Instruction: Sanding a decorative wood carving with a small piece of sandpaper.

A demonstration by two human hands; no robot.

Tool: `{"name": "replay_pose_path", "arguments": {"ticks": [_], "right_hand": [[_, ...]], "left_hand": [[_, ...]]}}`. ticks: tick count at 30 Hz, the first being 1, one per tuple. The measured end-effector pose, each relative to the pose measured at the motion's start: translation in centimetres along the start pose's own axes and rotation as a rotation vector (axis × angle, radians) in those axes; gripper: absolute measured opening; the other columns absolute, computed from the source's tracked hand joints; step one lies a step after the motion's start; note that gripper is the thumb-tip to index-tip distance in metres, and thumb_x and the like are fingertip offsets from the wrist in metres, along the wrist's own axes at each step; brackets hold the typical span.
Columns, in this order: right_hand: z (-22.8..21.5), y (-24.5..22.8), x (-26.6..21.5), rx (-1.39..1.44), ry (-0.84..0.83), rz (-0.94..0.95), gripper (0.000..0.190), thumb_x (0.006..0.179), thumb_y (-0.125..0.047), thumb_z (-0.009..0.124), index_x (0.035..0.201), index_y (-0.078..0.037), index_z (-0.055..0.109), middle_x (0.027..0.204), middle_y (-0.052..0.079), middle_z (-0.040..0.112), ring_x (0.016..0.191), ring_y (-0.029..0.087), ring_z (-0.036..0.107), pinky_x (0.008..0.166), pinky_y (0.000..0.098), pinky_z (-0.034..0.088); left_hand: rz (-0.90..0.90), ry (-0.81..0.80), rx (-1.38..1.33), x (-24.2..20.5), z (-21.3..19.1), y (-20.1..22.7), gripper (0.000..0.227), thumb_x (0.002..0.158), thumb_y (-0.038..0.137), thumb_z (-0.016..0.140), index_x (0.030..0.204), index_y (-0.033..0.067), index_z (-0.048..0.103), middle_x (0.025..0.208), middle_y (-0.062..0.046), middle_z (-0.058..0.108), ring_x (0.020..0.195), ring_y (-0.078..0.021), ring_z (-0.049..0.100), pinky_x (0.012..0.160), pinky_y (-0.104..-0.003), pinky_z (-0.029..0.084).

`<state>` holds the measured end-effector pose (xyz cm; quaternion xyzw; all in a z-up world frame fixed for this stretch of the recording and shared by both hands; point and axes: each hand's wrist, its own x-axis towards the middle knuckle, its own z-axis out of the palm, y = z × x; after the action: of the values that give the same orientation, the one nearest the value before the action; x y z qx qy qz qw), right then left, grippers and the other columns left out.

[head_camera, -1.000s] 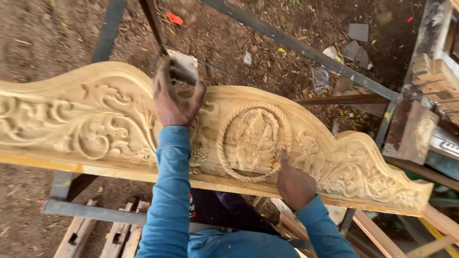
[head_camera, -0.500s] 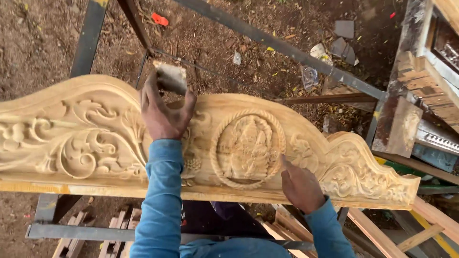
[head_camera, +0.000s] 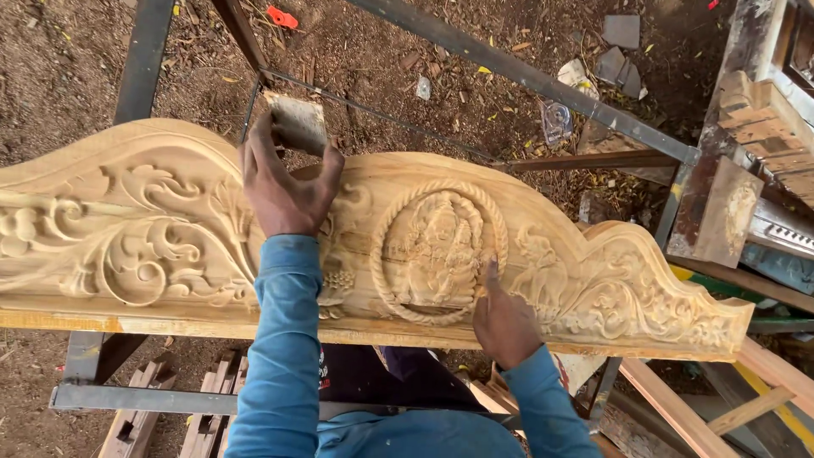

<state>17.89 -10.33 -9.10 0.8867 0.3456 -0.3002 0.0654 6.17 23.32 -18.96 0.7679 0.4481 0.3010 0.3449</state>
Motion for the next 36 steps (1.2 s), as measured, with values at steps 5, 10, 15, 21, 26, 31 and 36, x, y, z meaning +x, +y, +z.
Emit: {"name": "replay_pose_path", "arguments": {"ticks": [5,10,15,21,26,31,36], "right_hand": [[-1.5,-0.1,-0.6,0.338,0.005,0.053,0.064,0.099,-0.025,0.046,0.155,0.002,0.032,0.053,0.016,0.060,0.051,0.031,0.062,0.059,0.0471,0.053],[-3.3,-1.1,-1.1,0.358,-0.109,0.243,0.061,0.098,-0.022,0.045,0.157,-0.006,0.040,0.057,0.025,0.052,0.052,0.039,0.051,0.056,0.0536,0.045],[0.8,0.8,0.5,0.145,0.168,-0.012,0.063,0.092,-0.021,0.052,0.150,0.001,0.045,0.063,0.023,0.062,0.059,0.043,0.060,0.066,0.0558,0.048],[-0.6,1.4,-1.5,0.567,-0.060,0.143,0.061,0.094,-0.025,0.048,0.150,-0.002,0.052,0.053,0.020,0.053,0.045,0.024,0.051,0.047,0.0417,0.046],[0.4,5.0,-5.0,0.963,0.158,0.077,0.044,0.100,-0.024,0.047,0.135,0.000,0.059,0.055,0.005,0.058,0.039,0.011,0.042,0.038,0.0283,0.040],[0.0,5.0,-8.9,1.260,0.208,0.213,0.054,0.099,-0.015,0.042,0.151,-0.001,0.048,0.050,0.008,0.054,0.039,0.012,0.039,0.037,0.0282,0.038],[-0.4,4.4,-10.4,1.519,0.094,0.099,0.055,0.098,-0.016,0.041,0.148,0.003,0.052,0.056,0.009,0.058,0.042,0.012,0.043,0.040,0.0287,0.038]], "left_hand": [[0.001,0.023,0.020,0.4,-1.0,1.8,0.077,0.088,0.033,0.083,0.145,-0.0041,0.048,0.130,-0.023,0.063,0.122,-0.0388,0.063,0.108,-0.049,0.054],[0.004,-0.028,0.058,0.4,-0.9,1.9,0.078,0.087,0.033,0.084,0.144,-0.0061,0.047,0.129,-0.024,0.062,0.121,-0.0389,0.061,0.107,-0.051,0.052],[-0.070,0.010,-0.113,0.6,-1.3,2.9,0.072,0.087,0.031,0.082,0.142,-0.0008,0.049,0.131,-0.023,0.061,0.124,-0.0371,0.061,0.104,-0.045,0.056],[0.039,0.103,-0.044,0.5,-1.1,2.3,0.074,0.089,0.029,0.084,0.145,-0.0024,0.048,0.132,-0.025,0.060,0.121,-0.0392,0.061,0.105,-0.046,0.052],[0.044,0.085,-0.001,0.9,-1.2,2.5,0.072,0.086,0.030,0.084,0.142,-0.0013,0.050,0.122,-0.022,0.064,0.116,-0.0384,0.062,0.102,-0.049,0.051],[0.023,0.025,0.031,0.8,-1.1,2.8,0.068,0.087,0.033,0.085,0.136,-0.0013,0.051,0.118,-0.021,0.066,0.113,-0.0370,0.063,0.100,-0.050,0.050],[0.097,0.082,-0.007,0.8,-1.6,3.4,0.063,0.085,0.028,0.083,0.135,0.0017,0.055,0.117,-0.018,0.069,0.109,-0.0333,0.067,0.098,-0.045,0.055]]}}
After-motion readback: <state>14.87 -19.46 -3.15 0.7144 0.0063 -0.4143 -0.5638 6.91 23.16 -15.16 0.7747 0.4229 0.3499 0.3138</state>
